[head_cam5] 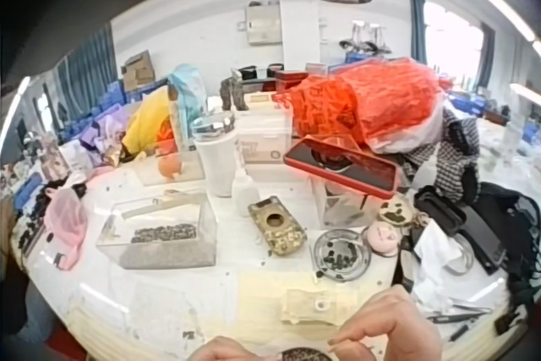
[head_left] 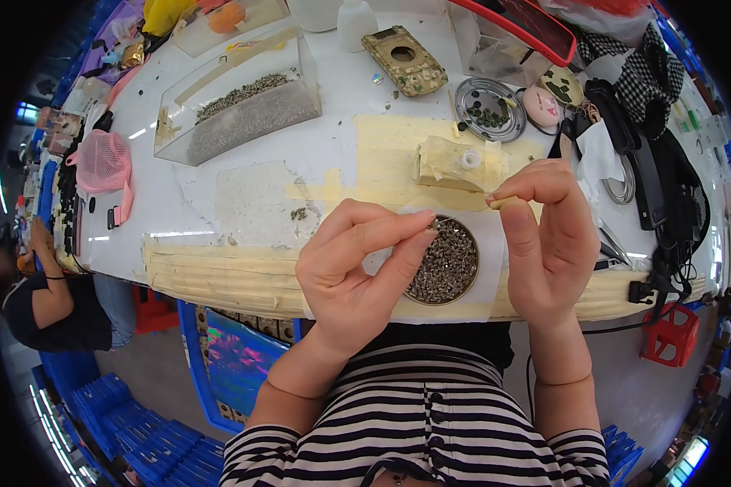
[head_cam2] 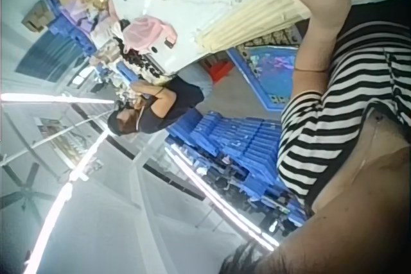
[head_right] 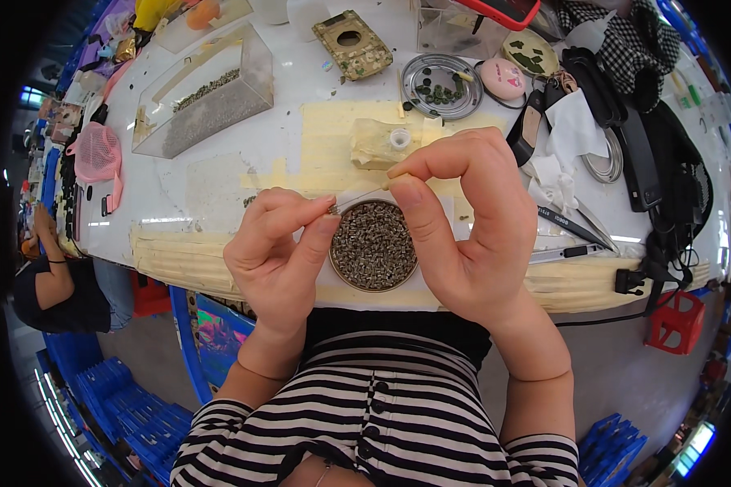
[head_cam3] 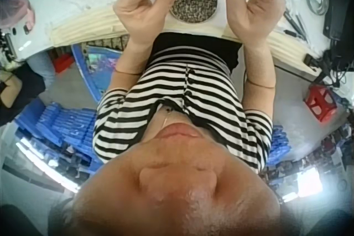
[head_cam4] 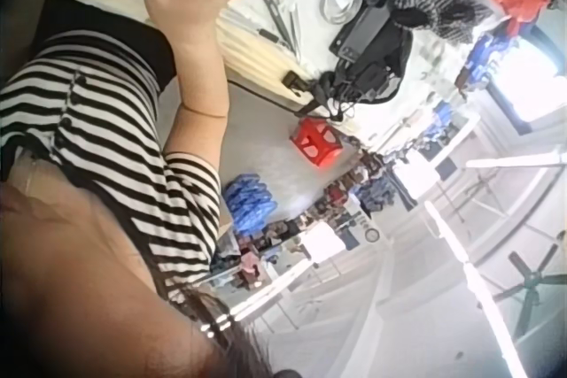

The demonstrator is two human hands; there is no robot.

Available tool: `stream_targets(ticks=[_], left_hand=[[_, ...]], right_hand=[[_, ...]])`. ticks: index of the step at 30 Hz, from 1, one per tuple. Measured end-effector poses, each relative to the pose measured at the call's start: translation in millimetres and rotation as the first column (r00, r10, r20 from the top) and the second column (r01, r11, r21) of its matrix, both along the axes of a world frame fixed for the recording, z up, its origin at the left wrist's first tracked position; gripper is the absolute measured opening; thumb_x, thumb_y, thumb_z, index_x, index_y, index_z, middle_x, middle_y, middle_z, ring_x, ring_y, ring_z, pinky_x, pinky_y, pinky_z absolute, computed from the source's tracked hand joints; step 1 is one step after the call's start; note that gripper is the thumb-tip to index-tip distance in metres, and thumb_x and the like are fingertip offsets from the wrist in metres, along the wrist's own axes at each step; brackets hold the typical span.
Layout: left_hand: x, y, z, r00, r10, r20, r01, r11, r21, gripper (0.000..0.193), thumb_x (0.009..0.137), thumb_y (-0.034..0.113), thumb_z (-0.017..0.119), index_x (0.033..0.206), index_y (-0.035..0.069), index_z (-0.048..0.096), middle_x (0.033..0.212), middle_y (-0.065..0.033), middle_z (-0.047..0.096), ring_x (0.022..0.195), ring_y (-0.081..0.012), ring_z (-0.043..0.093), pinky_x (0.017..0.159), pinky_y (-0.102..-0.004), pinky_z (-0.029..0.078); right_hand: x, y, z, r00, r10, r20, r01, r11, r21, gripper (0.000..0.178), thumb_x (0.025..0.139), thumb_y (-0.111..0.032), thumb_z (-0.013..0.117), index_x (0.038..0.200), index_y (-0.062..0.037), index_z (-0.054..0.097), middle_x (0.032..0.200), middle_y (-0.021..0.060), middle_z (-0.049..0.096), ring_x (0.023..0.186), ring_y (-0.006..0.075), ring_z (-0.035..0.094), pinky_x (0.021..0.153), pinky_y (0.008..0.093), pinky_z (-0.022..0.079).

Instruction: Assembling small metal components by hand at a factory workbench.

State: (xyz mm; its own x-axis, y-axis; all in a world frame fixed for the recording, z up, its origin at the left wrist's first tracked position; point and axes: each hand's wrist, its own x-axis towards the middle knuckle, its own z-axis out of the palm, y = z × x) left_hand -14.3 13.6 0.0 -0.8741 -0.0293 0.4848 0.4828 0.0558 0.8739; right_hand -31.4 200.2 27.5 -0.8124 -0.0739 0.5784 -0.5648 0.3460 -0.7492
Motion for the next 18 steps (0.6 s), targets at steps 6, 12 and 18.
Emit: stream_targets(ticks=[6, 12, 18], left_hand=[[-0.5, -0.3, -0.3, 1.0, 0.0, -0.011, 0.0, 1.0, -0.006, 0.027, 0.078, -0.01, 0.076, 0.103, 0.0, 0.076, 0.087, -0.0063, 0.066, 0.077, -0.0125, 0.062, 0.068, -0.0228, 0.049], [-0.5, -0.2, -0.7, 1.0, -0.002, -0.008, 0.002, 1.0, 0.003, 0.026, 0.078, -0.01, 0.076, 0.102, 0.0, 0.076, 0.087, -0.0068, 0.066, 0.077, -0.0129, 0.062, 0.069, -0.023, 0.049], [-0.5, -0.6, -1.8, 1.0, -0.008, -0.006, 0.008, 1.0, 0.023, 0.026, 0.078, -0.011, 0.075, 0.102, -0.001, 0.075, 0.087, -0.0071, 0.066, 0.077, -0.0132, 0.062, 0.07, -0.0235, 0.048]], right_hand=[[-0.3, -0.1, -0.6, 1.0, -0.002, 0.006, 0.002, 1.0, 0.0, 0.007, 0.088, -0.003, 0.068, 0.091, -0.0003, 0.062, 0.084, 0.0079, 0.063, 0.079, 0.0218, 0.055, 0.074, 0.0299, 0.045], [0.4, -1.0, 1.0, 0.997, -0.07, 0.032, 0.075, 0.982, -0.171, 0.006, 0.089, -0.002, 0.067, 0.091, -0.0001, 0.062, 0.084, 0.0079, 0.063, 0.079, 0.0211, 0.055, 0.074, 0.0286, 0.044], [-14.0, 11.7, 5.0, 0.887, -0.302, -0.348, 0.412, 0.859, 0.304, 0.008, 0.087, -0.003, 0.07, 0.088, -0.0026, 0.063, 0.086, 0.0051, 0.064, 0.08, 0.0245, 0.056, 0.073, 0.0322, 0.044]])
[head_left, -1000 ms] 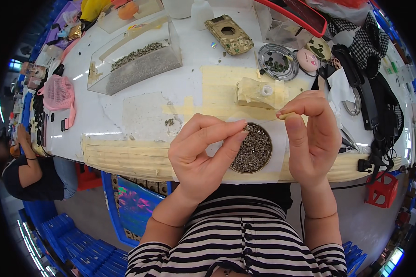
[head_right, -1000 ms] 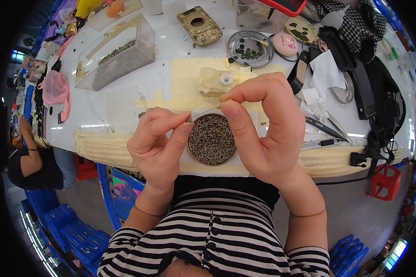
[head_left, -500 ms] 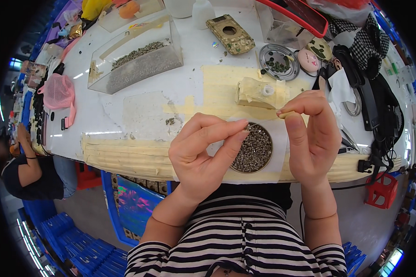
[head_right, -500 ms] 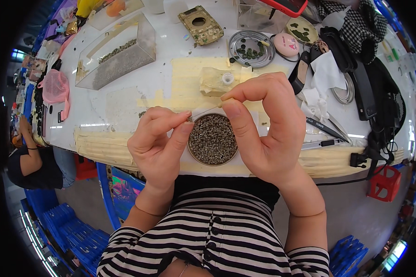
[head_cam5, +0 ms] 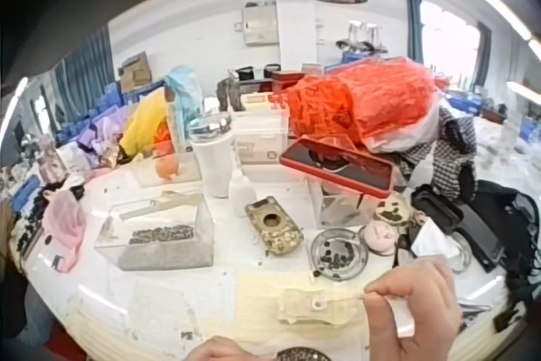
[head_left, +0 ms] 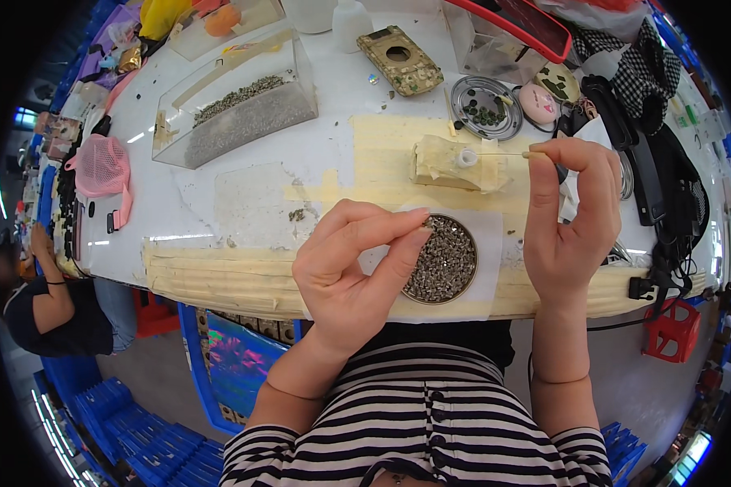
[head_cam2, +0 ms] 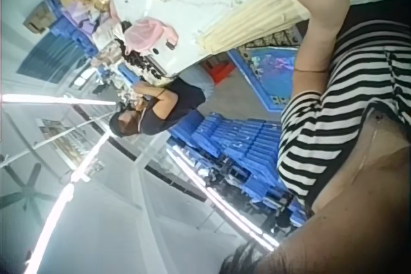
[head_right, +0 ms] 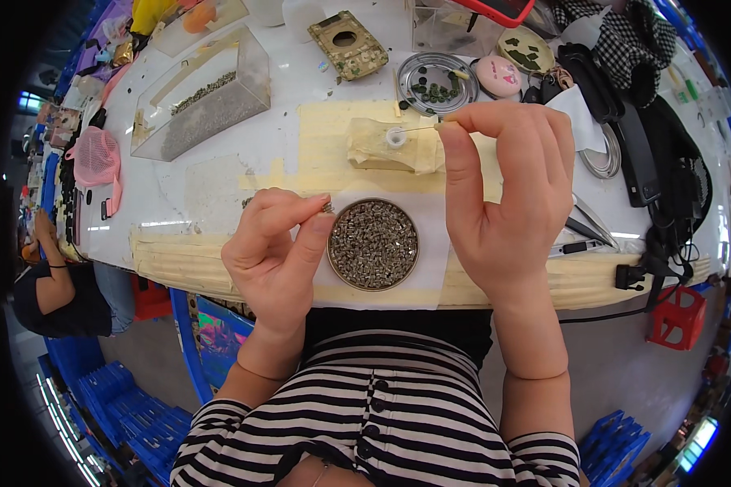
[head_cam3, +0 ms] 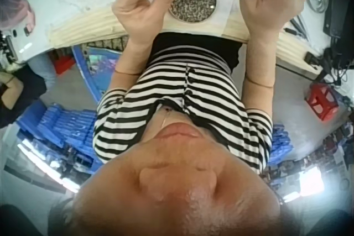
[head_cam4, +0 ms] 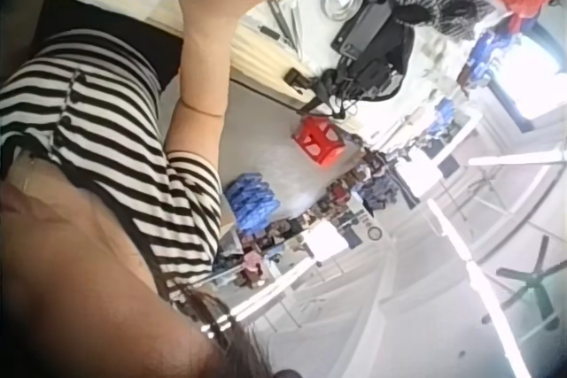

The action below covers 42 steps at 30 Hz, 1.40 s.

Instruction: Assembling small metal components by hand at a factory workbench.

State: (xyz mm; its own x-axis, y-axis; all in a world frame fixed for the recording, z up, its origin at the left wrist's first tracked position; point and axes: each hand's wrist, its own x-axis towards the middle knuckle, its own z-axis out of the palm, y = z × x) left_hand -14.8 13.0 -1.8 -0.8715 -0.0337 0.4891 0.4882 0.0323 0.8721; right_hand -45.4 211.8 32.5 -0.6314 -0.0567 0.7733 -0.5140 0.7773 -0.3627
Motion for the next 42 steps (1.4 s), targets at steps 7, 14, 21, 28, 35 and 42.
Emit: stream_targets(ticks=[7, 14, 21, 28, 35, 42], left_hand=[[0.8, 0.5, -1.3, 1.0, 0.001, 0.018, -0.002, 0.999, 0.032, 0.026, 0.079, -0.01, 0.075, 0.103, 0.0, 0.075, 0.086, -0.0067, 0.065, 0.079, -0.0133, 0.061, 0.072, -0.0234, 0.047], [2.2, -1.7, 1.6, 0.997, -0.071, 0.009, 0.07, 0.995, 0.064, 0.025, 0.079, -0.009, 0.075, 0.102, 0.002, 0.075, 0.088, -0.0054, 0.064, 0.079, -0.0128, 0.059, 0.071, -0.0234, 0.047], [1.0, -2.5, 0.1, 0.99, 0.017, -0.142, -0.04, 0.986, -0.16, 0.029, 0.075, -0.005, 0.079, 0.102, 0.007, 0.077, 0.088, -0.0038, 0.063, 0.078, -0.0162, 0.057, 0.069, -0.026, 0.045], [0.4, 1.7, -1.4, 0.955, 0.139, -0.263, -0.216, 0.932, -0.292, 0.031, 0.071, -0.004, 0.08, 0.099, 0.008, 0.076, 0.087, -0.0023, 0.063, 0.078, -0.0189, 0.055, 0.069, -0.029, 0.044], [0.8, 2.7, -1.0, 0.969, 0.147, -0.197, -0.195, 0.949, -0.25, 0.027, 0.071, -0.004, 0.08, 0.096, 0.005, 0.076, 0.086, -0.004, 0.062, 0.077, -0.0194, 0.055, 0.067, -0.029, 0.044], [0.4, 2.8, -2.6, 0.969, 0.146, -0.201, -0.196, 0.947, -0.254, 0.026, 0.072, -0.005, 0.08, 0.096, 0.004, 0.076, 0.084, -0.0043, 0.062, 0.077, -0.0187, 0.055, 0.067, -0.0283, 0.044]], right_hand=[[-6.0, -2.2, -7.9, 0.998, 0.006, 0.056, -0.017, 0.977, 0.213, 0.012, 0.083, -0.005, 0.072, 0.093, -0.0051, 0.065, 0.092, 0.0054, 0.065, 0.086, 0.0273, 0.056, 0.076, 0.0359, 0.044], [19.0, -14.4, 5.3, 0.936, 0.282, 0.212, -0.252, 0.955, -0.158, 0.012, 0.086, -0.008, 0.072, 0.097, -0.0038, 0.071, 0.081, 0.0065, 0.064, 0.079, 0.024, 0.057, 0.071, 0.0332, 0.045], [25.9, -25.8, -6.8, 0.62, 0.674, 0.402, -0.286, 0.671, -0.684, 0.007, 0.086, -0.006, 0.072, 0.091, -0.0012, 0.071, 0.081, 0.0063, 0.065, 0.073, 0.0173, 0.055, 0.068, 0.0279, 0.044], [26.0, -29.7, -7.4, 0.937, 0.32, 0.142, -0.298, 0.941, -0.159, 0.02, 0.072, -0.002, 0.079, 0.091, -0.0043, 0.074, 0.079, 0.0022, 0.065, 0.072, 0.019, 0.054, 0.063, 0.0289, 0.045], [32.6, -29.9, -14.8, 0.964, 0.264, 0.022, -0.264, 0.965, 0.002, 0.04, 0.062, -0.004, 0.081, 0.102, -0.0056, 0.076, 0.084, 0.0009, 0.067, 0.074, 0.0193, 0.054, 0.063, 0.0283, 0.045], [35.0, -29.8, -11.3, 0.964, 0.264, -0.011, -0.262, 0.961, 0.086, 0.041, 0.061, -0.008, 0.081, 0.102, -0.0076, 0.077, 0.085, 0.001, 0.067, 0.074, 0.0192, 0.054, 0.064, 0.0291, 0.044]])
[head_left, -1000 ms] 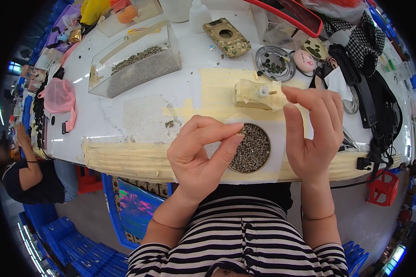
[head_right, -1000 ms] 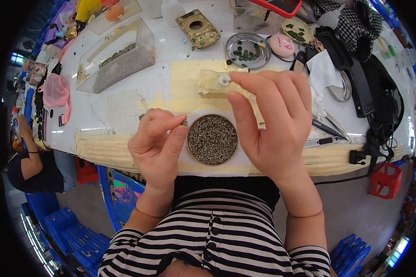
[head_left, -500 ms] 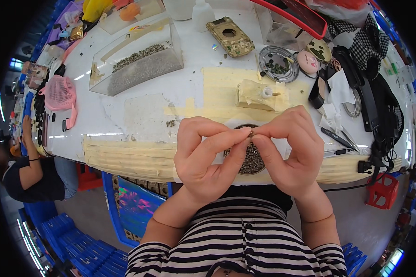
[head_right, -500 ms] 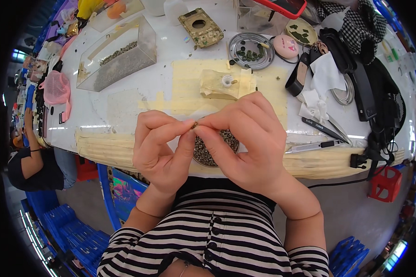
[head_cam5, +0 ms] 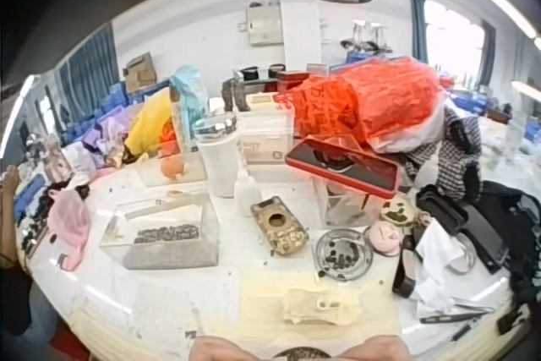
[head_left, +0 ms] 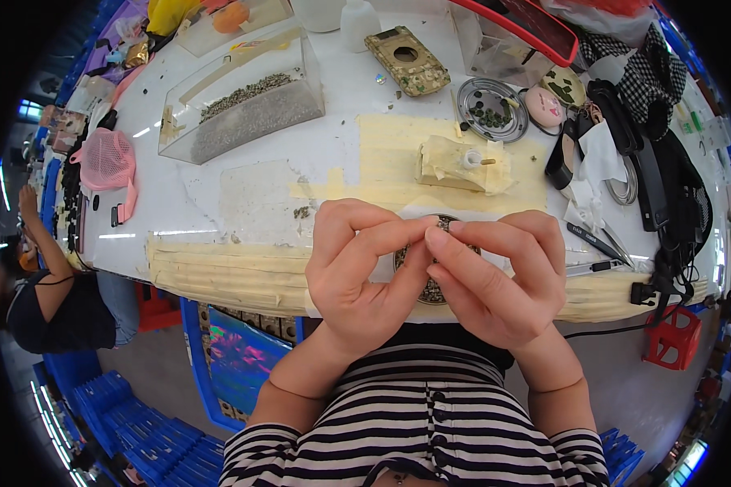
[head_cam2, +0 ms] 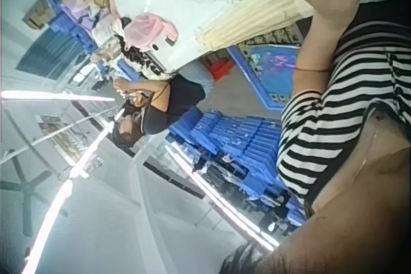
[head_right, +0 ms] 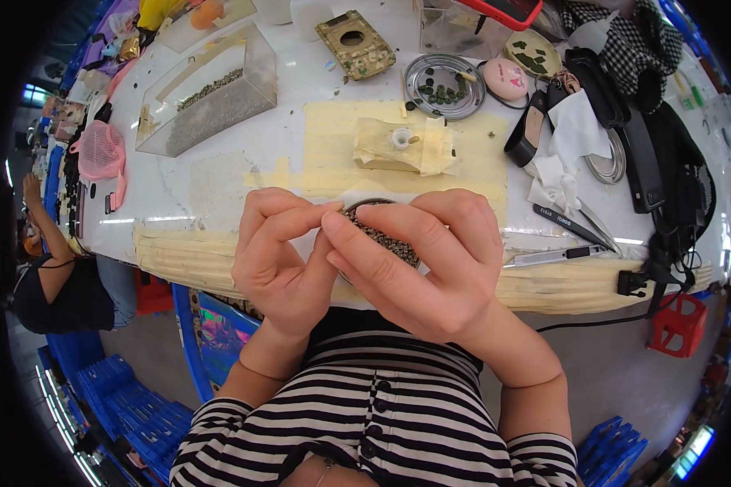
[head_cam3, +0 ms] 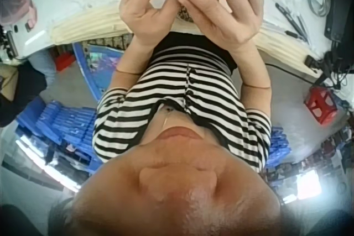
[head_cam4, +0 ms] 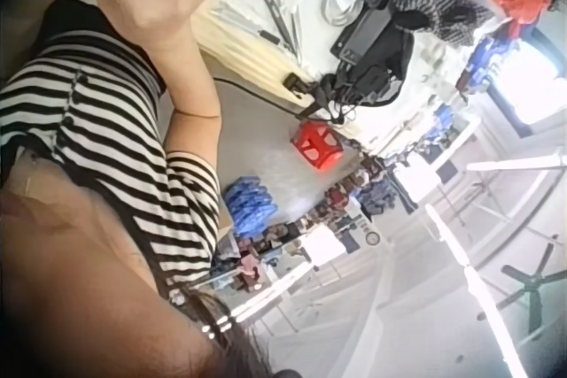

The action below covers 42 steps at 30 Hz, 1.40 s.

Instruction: Assembling small metal components by hand at a factory workbench.

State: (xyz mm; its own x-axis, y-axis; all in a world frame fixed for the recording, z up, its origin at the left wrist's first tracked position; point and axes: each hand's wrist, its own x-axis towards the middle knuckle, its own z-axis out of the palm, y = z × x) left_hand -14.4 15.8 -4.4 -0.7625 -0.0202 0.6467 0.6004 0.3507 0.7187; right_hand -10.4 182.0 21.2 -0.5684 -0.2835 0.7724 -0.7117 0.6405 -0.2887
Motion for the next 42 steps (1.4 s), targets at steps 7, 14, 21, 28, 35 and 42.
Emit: stream_targets(ticks=[7, 14, 21, 28, 35, 42], left_hand=[[0.5, -1.5, -0.4, 0.997, -0.062, 0.035, 0.059, 0.994, 0.09, 0.025, 0.073, -0.004, 0.08, 0.096, 0.006, 0.076, 0.086, -0.0042, 0.063, 0.078, -0.0183, 0.055, 0.066, -0.0277, 0.043], [-1.1, -3.8, 1.5, 0.993, -0.118, 0.001, 0.118, 0.992, 0.052, 0.029, 0.072, -0.003, 0.08, 0.098, 0.009, 0.077, 0.087, -0.0025, 0.064, 0.08, -0.018, 0.056, 0.071, -0.0285, 0.043], [0.5, -0.3, 1.3, 0.999, -0.024, -0.023, 0.024, 1.0, -0.012, 0.028, 0.07, -0.003, 0.08, 0.096, 0.008, 0.077, 0.086, -0.0023, 0.064, 0.079, -0.019, 0.055, 0.071, -0.0301, 0.042], [0.2, -1.3, -0.1, 1.0, -0.026, 0.001, 0.026, 0.999, 0.042, 0.027, 0.069, -0.003, 0.08, 0.095, 0.007, 0.076, 0.084, -0.0027, 0.063, 0.076, -0.0198, 0.055, 0.07, -0.0305, 0.042], [2.7, -1.0, 5.7, 0.993, -0.004, -0.115, -0.015, 0.987, -0.162, 0.031, 0.067, 0.0, 0.082, 0.096, 0.011, 0.077, 0.086, 0.0014, 0.064, 0.08, -0.0187, 0.055, 0.072, -0.0305, 0.041], [0.8, -4.8, 5.7, 0.992, -0.118, -0.047, 0.114, 0.991, -0.068, 0.034, 0.068, 0.0, 0.082, 0.099, 0.011, 0.078, 0.088, 0.0012, 0.066, 0.082, -0.0185, 0.056, 0.074, -0.0307, 0.042]], right_hand=[[-5.2, 0.9, -5.0, 0.966, 0.125, 0.224, -0.074, 0.972, -0.224, 0.029, 0.07, -0.007, 0.081, 0.099, -0.0046, 0.076, 0.085, 0.0049, 0.068, 0.073, 0.0196, 0.055, 0.066, 0.0291, 0.045], [-6.1, 5.5, -5.6, 0.732, 0.454, 0.508, -0.079, 0.797, -0.598, 0.015, 0.078, -0.004, 0.078, 0.092, -0.0016, 0.073, 0.081, 0.0082, 0.066, 0.073, 0.0207, 0.058, 0.066, 0.0285, 0.045], [-3.8, 2.2, -3.5, 0.981, 0.092, 0.172, -0.054, 0.976, -0.212, 0.033, 0.067, -0.003, 0.083, 0.099, -0.0066, 0.075, 0.084, 0.002, 0.067, 0.073, 0.0186, 0.055, 0.064, 0.0279, 0.045], [-2.5, -0.8, -6.9, 0.993, 0.047, 0.106, -0.031, 0.988, -0.15, 0.039, 0.064, -0.005, 0.084, 0.102, -0.0065, 0.076, 0.083, 0.0019, 0.067, 0.072, 0.0199, 0.056, 0.061, 0.0291, 0.045], [-5.3, 2.7, -2.1, 0.917, 0.203, 0.343, -0.076, 0.934, -0.35, 0.016, 0.072, -0.004, 0.082, 0.085, -0.0022, 0.072, 0.078, 0.0073, 0.066, 0.067, 0.0221, 0.057, 0.059, 0.0287, 0.044], [-1.3, 6.2, -5.2, 0.729, 0.435, 0.529, -0.047, 0.802, -0.596, 0.004, 0.089, -0.002, 0.068, 0.087, 0.0007, 0.069, 0.079, 0.0054, 0.064, 0.069, 0.0131, 0.055, 0.062, 0.0252, 0.043]])
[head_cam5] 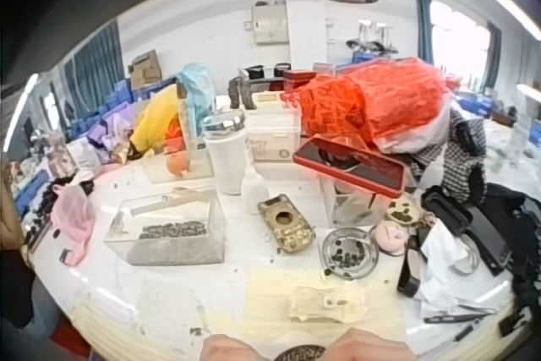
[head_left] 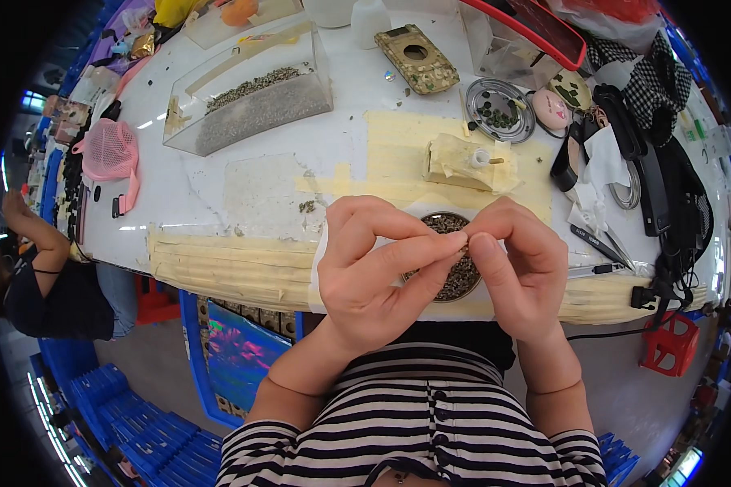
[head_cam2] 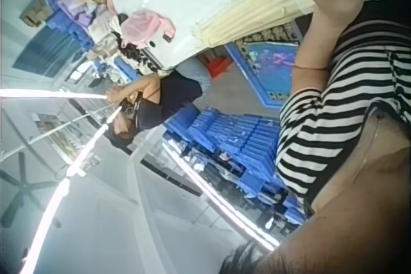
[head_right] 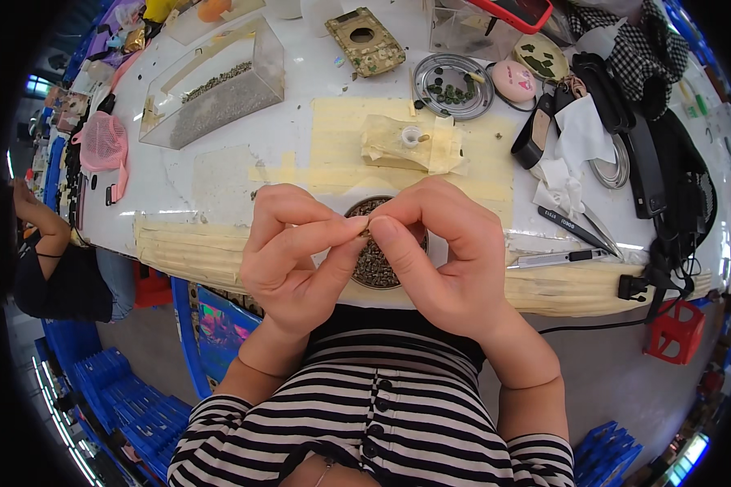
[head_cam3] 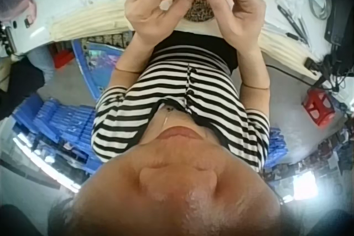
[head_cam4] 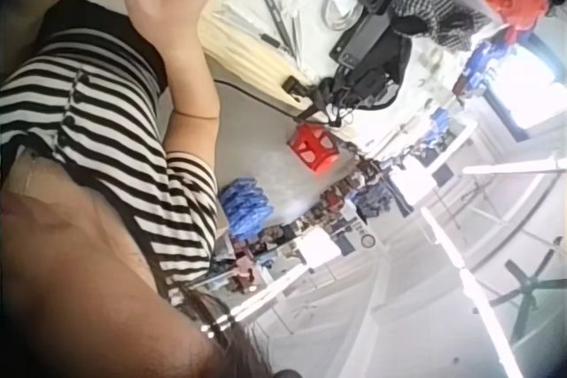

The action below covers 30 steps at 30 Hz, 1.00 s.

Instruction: Assembling small metal components by hand at a factory workbench.

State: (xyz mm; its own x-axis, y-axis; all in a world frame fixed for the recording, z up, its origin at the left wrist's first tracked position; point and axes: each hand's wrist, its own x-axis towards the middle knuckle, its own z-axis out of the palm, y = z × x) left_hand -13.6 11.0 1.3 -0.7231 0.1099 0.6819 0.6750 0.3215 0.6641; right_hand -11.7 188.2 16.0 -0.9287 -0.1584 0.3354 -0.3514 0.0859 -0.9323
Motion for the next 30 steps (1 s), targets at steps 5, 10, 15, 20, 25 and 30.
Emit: stream_targets(ticks=[5, 10, 15, 20, 25, 30], left_hand=[[0.6, -0.9, -1.6, 0.994, -0.059, 0.087, 0.051, 0.994, 0.092, 0.033, 0.068, -0.001, 0.081, 0.099, 0.011, 0.078, 0.088, 0.0004, 0.066, 0.083, -0.0185, 0.057, 0.076, -0.0303, 0.042], [0.2, -0.3, -2.4, 0.999, -0.014, 0.041, 0.011, 0.998, 0.063, 0.033, 0.069, -0.001, 0.081, 0.099, 0.011, 0.078, 0.087, 0.0006, 0.066, 0.082, -0.0182, 0.056, 0.076, -0.0305, 0.042], [0.8, 1.5, -2.3, 0.997, 0.076, 0.002, -0.076, 0.997, 0.007, 0.03, 0.069, -0.002, 0.081, 0.097, 0.01, 0.078, 0.085, 0.0006, 0.066, 0.08, -0.0181, 0.056, 0.076, -0.0303, 0.04], [0.7, 2.4, -6.3, 0.995, 0.089, 0.049, -0.092, 0.993, 0.08, 0.028, 0.069, -0.002, 0.081, 0.095, 0.009, 0.077, 0.084, -0.0007, 0.066, 0.079, -0.0183, 0.056, 0.076, -0.0305, 0.04], [0.0, 1.6, -4.9, 0.997, 0.03, 0.075, -0.041, 0.99, 0.137, 0.029, 0.07, -0.002, 0.081, 0.096, 0.009, 0.078, 0.085, -0.0011, 0.066, 0.08, -0.0183, 0.056, 0.075, -0.0306, 0.041], [0.0, -0.8, -2.5, 0.998, -0.011, 0.056, 0.005, 0.995, 0.096, 0.031, 0.07, -0.002, 0.081, 0.099, 0.01, 0.078, 0.086, -0.0003, 0.066, 0.079, -0.0179, 0.056, 0.076, -0.0302, 0.041]], right_hand=[[2.0, -1.2, 4.1, 0.975, 0.098, 0.198, -0.063, 0.983, -0.173, 0.006, 0.092, -0.003, 0.065, 0.09, 0.0014, 0.068, 0.082, 0.0036, 0.063, 0.072, 0.009, 0.053, 0.064, 0.0221, 0.041], [1.7, -1.5, 0.9, 0.982, 0.087, 0.17, -0.055, 0.982, -0.182, 0.006, 0.089, -0.004, 0.07, 0.091, 0.001, 0.069, 0.082, 0.0037, 0.063, 0.072, 0.0081, 0.054, 0.064, 0.0221, 0.043], [-0.7, -0.9, 0.7, 0.965, -0.086, -0.247, 0.118, 0.986, 0.117, 0.017, 0.077, 0.0, 0.079, 0.092, -0.0009, 0.071, 0.082, 0.0052, 0.066, 0.07, 0.0134, 0.059, 0.059, 0.0245, 0.046], [3.7, -8.7, 0.3, 0.815, -0.116, -0.568, 0.317, 0.909, 0.27, 0.029, 0.069, 0.0, 0.084, 0.097, -0.003, 0.075, 0.086, 0.0066, 0.069, 0.07, 0.0189, 0.063, 0.058, 0.0274, 0.049], [3.3, -7.1, -0.6, 0.914, -0.146, -0.38, 0.24, 0.947, 0.213, 0.026, 0.072, 0.001, 0.081, 0.097, -0.0026, 0.075, 0.084, 0.0075, 0.069, 0.068, 0.0168, 0.062, 0.057, 0.0263, 0.048], [0.5, -2.4, 0.6, 0.997, -0.006, -0.081, 0.008, 1.0, 0.024, 0.017, 0.077, 0.001, 0.079, 0.093, -0.0016, 0.075, 0.081, 0.0067, 0.066, 0.066, 0.0132, 0.06, 0.056, 0.0241, 0.046]])
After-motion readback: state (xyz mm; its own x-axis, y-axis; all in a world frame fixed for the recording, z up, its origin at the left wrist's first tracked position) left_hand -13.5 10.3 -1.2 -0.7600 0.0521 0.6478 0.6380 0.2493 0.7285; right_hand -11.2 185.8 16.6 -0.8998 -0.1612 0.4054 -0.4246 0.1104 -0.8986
